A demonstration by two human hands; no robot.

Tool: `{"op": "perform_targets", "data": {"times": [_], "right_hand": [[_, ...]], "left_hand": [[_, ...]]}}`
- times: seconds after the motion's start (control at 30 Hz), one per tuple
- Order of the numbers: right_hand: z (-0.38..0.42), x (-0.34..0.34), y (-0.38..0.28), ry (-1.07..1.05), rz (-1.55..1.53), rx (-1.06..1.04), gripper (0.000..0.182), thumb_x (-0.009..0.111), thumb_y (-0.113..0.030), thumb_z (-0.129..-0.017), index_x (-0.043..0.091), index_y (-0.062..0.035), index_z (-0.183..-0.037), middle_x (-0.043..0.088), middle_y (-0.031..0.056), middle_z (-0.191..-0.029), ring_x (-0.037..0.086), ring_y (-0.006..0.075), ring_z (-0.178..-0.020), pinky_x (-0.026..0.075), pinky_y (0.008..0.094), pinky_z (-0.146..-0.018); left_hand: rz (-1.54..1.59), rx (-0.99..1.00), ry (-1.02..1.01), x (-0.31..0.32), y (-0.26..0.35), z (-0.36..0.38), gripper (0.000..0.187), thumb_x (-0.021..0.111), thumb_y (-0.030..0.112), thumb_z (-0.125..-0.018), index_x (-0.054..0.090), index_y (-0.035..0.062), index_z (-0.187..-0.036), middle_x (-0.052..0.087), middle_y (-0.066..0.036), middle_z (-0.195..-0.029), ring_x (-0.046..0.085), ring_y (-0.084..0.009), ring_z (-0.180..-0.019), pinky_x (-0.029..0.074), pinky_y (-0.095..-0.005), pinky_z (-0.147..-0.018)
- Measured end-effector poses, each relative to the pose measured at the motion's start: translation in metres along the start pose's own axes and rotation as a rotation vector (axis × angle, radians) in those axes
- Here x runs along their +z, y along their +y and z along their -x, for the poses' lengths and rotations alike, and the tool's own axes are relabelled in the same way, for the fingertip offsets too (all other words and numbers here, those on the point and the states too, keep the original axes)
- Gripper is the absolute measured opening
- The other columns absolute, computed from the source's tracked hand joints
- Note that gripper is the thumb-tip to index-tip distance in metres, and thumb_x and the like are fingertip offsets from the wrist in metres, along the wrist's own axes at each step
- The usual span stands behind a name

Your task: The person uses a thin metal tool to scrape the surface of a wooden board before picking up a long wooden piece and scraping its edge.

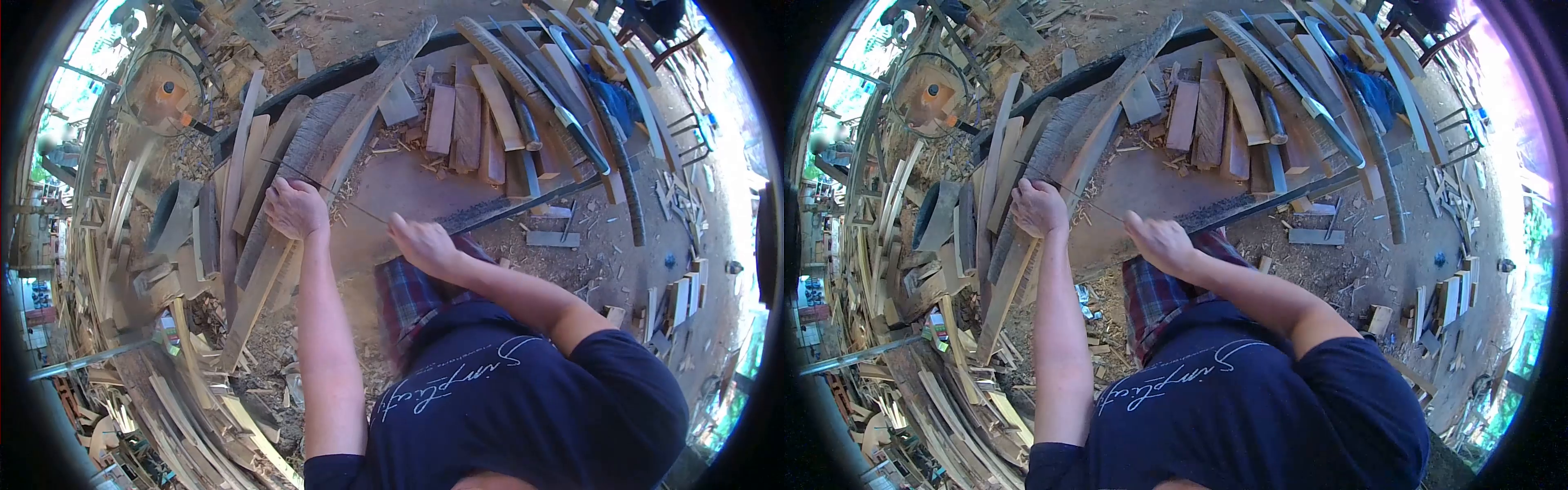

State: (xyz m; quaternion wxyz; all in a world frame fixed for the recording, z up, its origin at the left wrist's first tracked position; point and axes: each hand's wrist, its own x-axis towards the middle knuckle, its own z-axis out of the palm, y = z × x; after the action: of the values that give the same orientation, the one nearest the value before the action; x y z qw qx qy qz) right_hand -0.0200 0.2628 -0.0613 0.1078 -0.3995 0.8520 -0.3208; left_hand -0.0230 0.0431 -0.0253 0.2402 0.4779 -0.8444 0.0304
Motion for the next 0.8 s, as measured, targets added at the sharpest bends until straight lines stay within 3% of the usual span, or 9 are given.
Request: {"op": "perform_targets", "data": {"times": [0.13, 0.27, 0.43, 0.8], "right_hand": [[0.022, -0.032, -0.006, -0.076, 0.022, 0.032, 0.021, 0.049, -0.026, -0.097, 0.041, -0.0057, -0.098, 0.062, 0.0186, -0.067, 0.063, 0.0401, -0.065, 0.047, 0.0512, -0.056], [0.024, -0.055, -0.018, 0.056, -0.018, -0.028, 0.022, 0.049, -0.026, -0.097, 0.041, -0.0057, -0.097, 0.061, 0.0194, -0.066, 0.062, 0.0418, -0.064, 0.047, 0.0526, -0.056], [-0.006, -0.044, -0.020, -0.012, 0.002, 0.015, 0.019, 0.047, -0.024, -0.097, 0.041, -0.0059, -0.098, 0.061, 0.0203, -0.065, 0.063, 0.0422, -0.065, 0.047, 0.0528, -0.057], [-0.028, -0.033, -0.034, -0.071, 0.051, 0.024, 0.017, 0.051, -0.018, -0.092, 0.043, -0.0046, -0.099, 0.064, 0.0205, -0.070, 0.066, 0.0391, -0.070, 0.050, 0.0496, -0.060]], "left_hand": [[0.006, 0.003, -0.001, 0.002, -0.001, 0.000, 0.028, 0.043, 0.026, -0.092, 0.062, 0.0060, -0.097, 0.062, -0.015, -0.104, 0.060, -0.0365, -0.097, 0.046, -0.0484, -0.085], [0.037, -0.002, 0.013, -0.002, -0.002, -0.001, 0.028, 0.043, 0.028, -0.094, 0.061, 0.0074, -0.094, 0.062, -0.012, -0.099, 0.059, -0.0316, -0.099, 0.045, -0.0464, -0.086], [0.154, -0.007, 0.015, -0.001, -0.006, -0.001, 0.031, 0.044, 0.031, -0.095, 0.063, 0.0068, -0.095, 0.063, -0.013, -0.103, 0.058, -0.0318, -0.100, 0.044, -0.0455, -0.087], [0.086, -0.002, 0.017, 0.002, -0.005, -0.002, 0.026, 0.047, 0.028, -0.090, 0.062, 0.0062, -0.093, 0.063, -0.015, -0.099, 0.059, -0.0336, -0.097, 0.046, -0.0469, -0.084]]}}
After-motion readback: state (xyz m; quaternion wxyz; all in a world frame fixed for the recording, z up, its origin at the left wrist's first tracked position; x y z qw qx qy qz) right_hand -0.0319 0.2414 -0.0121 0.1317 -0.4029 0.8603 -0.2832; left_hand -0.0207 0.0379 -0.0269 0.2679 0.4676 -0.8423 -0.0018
